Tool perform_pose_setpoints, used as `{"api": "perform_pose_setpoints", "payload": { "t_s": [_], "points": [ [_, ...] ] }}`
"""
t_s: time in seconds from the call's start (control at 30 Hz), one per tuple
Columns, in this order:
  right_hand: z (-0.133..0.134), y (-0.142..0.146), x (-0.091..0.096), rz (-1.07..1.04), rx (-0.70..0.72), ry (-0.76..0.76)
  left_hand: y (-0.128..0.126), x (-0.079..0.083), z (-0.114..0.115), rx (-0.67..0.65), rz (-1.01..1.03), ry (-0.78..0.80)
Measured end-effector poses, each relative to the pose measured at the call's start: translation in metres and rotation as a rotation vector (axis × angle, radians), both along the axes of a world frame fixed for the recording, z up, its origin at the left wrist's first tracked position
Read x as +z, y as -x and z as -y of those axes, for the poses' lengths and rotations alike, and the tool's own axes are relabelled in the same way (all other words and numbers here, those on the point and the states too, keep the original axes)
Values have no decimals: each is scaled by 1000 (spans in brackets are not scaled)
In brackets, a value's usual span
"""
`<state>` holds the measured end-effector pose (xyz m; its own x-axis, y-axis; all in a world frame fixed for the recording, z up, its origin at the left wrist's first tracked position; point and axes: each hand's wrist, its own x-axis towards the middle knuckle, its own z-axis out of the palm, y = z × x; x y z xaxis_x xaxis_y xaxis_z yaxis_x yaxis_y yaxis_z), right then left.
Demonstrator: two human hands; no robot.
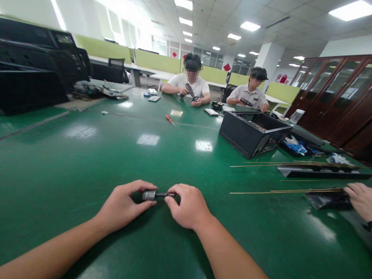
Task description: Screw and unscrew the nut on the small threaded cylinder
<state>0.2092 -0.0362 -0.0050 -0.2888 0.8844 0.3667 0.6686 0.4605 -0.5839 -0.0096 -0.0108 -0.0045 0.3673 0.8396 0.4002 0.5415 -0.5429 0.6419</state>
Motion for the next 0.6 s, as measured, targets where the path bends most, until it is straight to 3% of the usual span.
{"api": "perform_pose_setpoints", "payload": {
  "t_s": [0.6],
  "points": [
    [-3, -2, 0, -11, -28, 14, 3, -2, -3, -1, 24, -73]
  ]
}}
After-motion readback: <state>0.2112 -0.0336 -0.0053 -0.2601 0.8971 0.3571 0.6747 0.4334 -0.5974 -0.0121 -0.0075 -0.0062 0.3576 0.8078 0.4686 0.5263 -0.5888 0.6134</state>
